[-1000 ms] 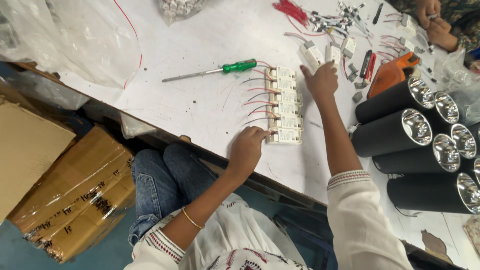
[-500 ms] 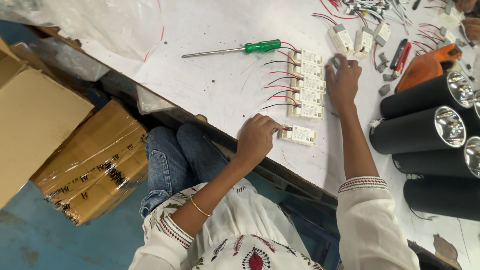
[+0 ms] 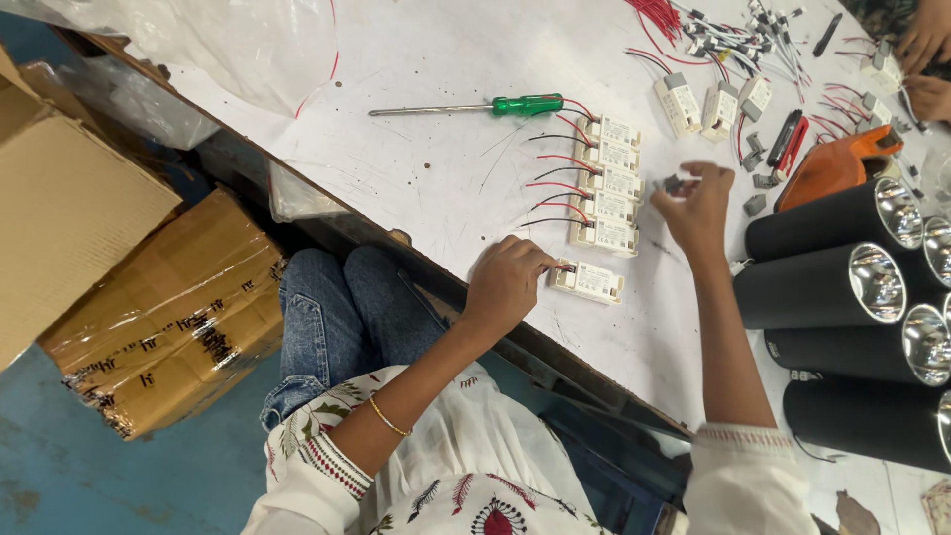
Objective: The person sits at a workbench and uses a screwdriver to secure red and black wires into terminal blocks on LED driver modules, working on one module at a time. They then pick up small connector components and fit them onto the wired modules by hand.
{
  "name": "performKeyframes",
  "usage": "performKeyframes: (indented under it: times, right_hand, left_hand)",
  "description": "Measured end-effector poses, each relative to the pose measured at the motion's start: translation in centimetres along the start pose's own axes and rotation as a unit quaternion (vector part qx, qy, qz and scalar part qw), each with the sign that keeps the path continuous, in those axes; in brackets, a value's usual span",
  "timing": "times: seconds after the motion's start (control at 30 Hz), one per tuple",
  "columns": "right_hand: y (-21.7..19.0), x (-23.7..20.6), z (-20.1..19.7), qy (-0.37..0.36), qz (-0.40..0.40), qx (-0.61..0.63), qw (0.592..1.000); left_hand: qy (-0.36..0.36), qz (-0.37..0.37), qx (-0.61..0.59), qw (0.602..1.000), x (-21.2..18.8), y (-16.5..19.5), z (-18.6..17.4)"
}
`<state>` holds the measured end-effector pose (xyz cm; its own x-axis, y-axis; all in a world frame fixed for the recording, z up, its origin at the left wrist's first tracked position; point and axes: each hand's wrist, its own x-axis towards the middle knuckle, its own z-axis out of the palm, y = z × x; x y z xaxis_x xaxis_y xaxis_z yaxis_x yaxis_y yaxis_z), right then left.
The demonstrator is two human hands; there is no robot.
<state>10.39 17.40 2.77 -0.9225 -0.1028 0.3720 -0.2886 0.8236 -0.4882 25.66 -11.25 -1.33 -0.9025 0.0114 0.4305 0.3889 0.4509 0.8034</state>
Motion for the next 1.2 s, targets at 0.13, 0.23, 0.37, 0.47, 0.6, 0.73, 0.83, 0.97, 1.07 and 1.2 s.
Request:
performKeyframes:
  times: [0.13,0.23,0.37,0.47,0.6,0.73,0.83,0.97,1.07,1.2]
  right_hand:
    - [-2.9,-2.7,-1.9,-0.103,0.017,0.017,0.994]
    - [-6.1,-5.0,-2.7,-0.170,0.075,0.097,0.978]
    - [-11.0,-7.4,-3.2,-0.221,0.046,0.074,0.971]
    - [-13.9,-8.3,-3.4,-0.233,-0.083,0.042,0.968]
    - [-15.9,-8.4,-3.5,-0.282,-0.033,0.046,0.958]
    - [-16.4,-8.3,-3.0,-0.264,-0.024,0.065,0.962]
    - [-16.4,-8.4,-2.7,-0.280,-0.033,0.025,0.959]
    - [-16.6,-8.5,-2.0,-0.264,-0.060,0.063,0.961]
    - [-16.9,-8.4,-1.8,-0.274,-0.018,0.018,0.961]
    - [-16.9,-8.2,-1.8,-0.305,-0.001,-0.023,0.952]
  left_hand:
    - [0.011,0.008,-0.007,1.000,0.0,0.0,0.0]
    - [0.011,0.004,-0.004,1.000,-0.1,0.0,0.0]
    - [0.011,0.007,-0.007,1.000,-0.1,0.0,-0.1]
    - [0.009,0.000,-0.009,1.000,-0.1,0.0,-0.1]
    - [0.008,-0.001,0.007,1.000,-0.1,0.2,-0.1]
    - [0.005,-0.013,0.005,1.000,0.0,0.3,-0.2]
    - [0.008,-0.010,-0.001,1.000,-0.1,0.2,-0.1]
    - [0.008,-0.006,0.002,1.000,-0.1,0.1,0.0]
    - [0.006,-0.013,-0.001,1.000,-0.2,0.0,0.0]
    - [0.009,-0.011,-0.002,1.000,-0.1,0.1,0.0]
